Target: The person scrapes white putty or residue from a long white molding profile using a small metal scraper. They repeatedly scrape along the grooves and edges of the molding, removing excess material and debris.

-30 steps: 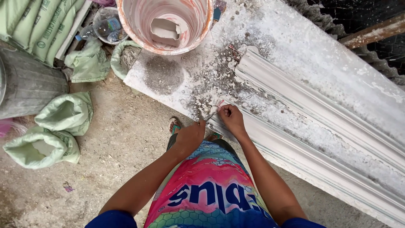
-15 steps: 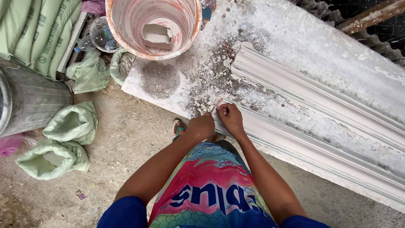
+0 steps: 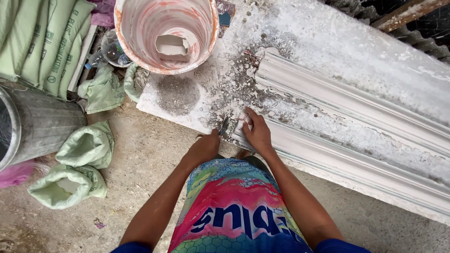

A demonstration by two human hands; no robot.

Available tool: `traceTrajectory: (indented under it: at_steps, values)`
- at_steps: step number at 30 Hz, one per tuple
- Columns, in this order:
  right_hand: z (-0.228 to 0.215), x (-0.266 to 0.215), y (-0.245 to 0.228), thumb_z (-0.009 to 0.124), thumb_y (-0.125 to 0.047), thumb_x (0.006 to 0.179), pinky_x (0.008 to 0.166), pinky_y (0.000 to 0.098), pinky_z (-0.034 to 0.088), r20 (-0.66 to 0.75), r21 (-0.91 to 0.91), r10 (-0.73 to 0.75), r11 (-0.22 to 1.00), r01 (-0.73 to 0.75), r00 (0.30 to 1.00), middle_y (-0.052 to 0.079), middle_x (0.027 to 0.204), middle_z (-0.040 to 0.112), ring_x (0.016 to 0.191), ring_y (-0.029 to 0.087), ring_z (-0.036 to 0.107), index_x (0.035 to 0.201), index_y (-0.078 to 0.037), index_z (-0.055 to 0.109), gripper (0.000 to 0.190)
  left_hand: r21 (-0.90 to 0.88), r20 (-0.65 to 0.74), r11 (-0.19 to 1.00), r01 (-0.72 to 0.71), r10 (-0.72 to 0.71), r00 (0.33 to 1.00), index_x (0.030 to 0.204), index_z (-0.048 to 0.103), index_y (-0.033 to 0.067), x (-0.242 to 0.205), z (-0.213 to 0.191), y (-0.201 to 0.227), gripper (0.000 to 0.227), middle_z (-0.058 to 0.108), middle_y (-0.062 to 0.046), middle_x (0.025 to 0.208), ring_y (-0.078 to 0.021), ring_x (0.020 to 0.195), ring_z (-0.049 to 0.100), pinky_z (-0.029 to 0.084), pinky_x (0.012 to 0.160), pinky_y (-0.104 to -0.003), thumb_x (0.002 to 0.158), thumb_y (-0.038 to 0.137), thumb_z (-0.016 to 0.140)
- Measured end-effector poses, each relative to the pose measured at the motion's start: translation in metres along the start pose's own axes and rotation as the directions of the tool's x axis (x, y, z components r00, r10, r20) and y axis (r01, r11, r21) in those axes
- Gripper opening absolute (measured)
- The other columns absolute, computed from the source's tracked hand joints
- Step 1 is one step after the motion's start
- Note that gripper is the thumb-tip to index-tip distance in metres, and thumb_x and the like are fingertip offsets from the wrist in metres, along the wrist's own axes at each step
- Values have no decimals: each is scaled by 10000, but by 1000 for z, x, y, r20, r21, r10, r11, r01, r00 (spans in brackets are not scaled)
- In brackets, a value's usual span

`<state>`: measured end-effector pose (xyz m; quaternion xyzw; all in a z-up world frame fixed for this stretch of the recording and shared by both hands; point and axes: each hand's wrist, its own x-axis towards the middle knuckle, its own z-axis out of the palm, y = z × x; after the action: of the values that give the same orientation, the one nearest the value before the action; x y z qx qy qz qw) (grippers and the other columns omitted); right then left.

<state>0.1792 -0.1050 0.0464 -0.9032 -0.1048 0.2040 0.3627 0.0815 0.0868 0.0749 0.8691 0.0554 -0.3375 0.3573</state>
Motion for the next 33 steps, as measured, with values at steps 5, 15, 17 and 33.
traceTrajectory:
  at_steps: [5,15,17,33]
  values:
    - [33,16,60,654,-328,951,743,436,557,-54,-65,-64,996,61,996,77,1001,553,844,352,685,1092,-254,723,174,71,-43,993,-92,95,995,1407,409,-158,-5,1,12,472,685,-354,1010,-495,899,727,592,735,-605,1070,163,330]
    - [41,12,74,758,-225,894,720,375,528,-237,105,-196,968,226,951,91,1073,508,792,265,638,974,-161,716,112,206,81,969,-140,126,989,1400,437,-134,48,-7,20,461,706,-319,1050,-496,940,728,579,743,-632,1005,102,400]
    - [35,9,65,745,-231,894,752,412,537,-219,85,-198,972,221,955,88,1152,549,851,308,663,960,-161,711,102,218,124,966,-137,112,986,1391,439,-150,67,-11,22,473,706,-332,1064,-500,954,725,574,765,-632,989,99,431]
    - [28,12,63,726,-263,879,823,475,543,-132,-20,-268,963,268,954,101,1288,678,973,398,684,925,-116,703,155,263,601,933,247,-358,714,1171,571,-158,186,-72,64,396,705,-205,786,-326,655,722,670,696,-451,986,105,339]
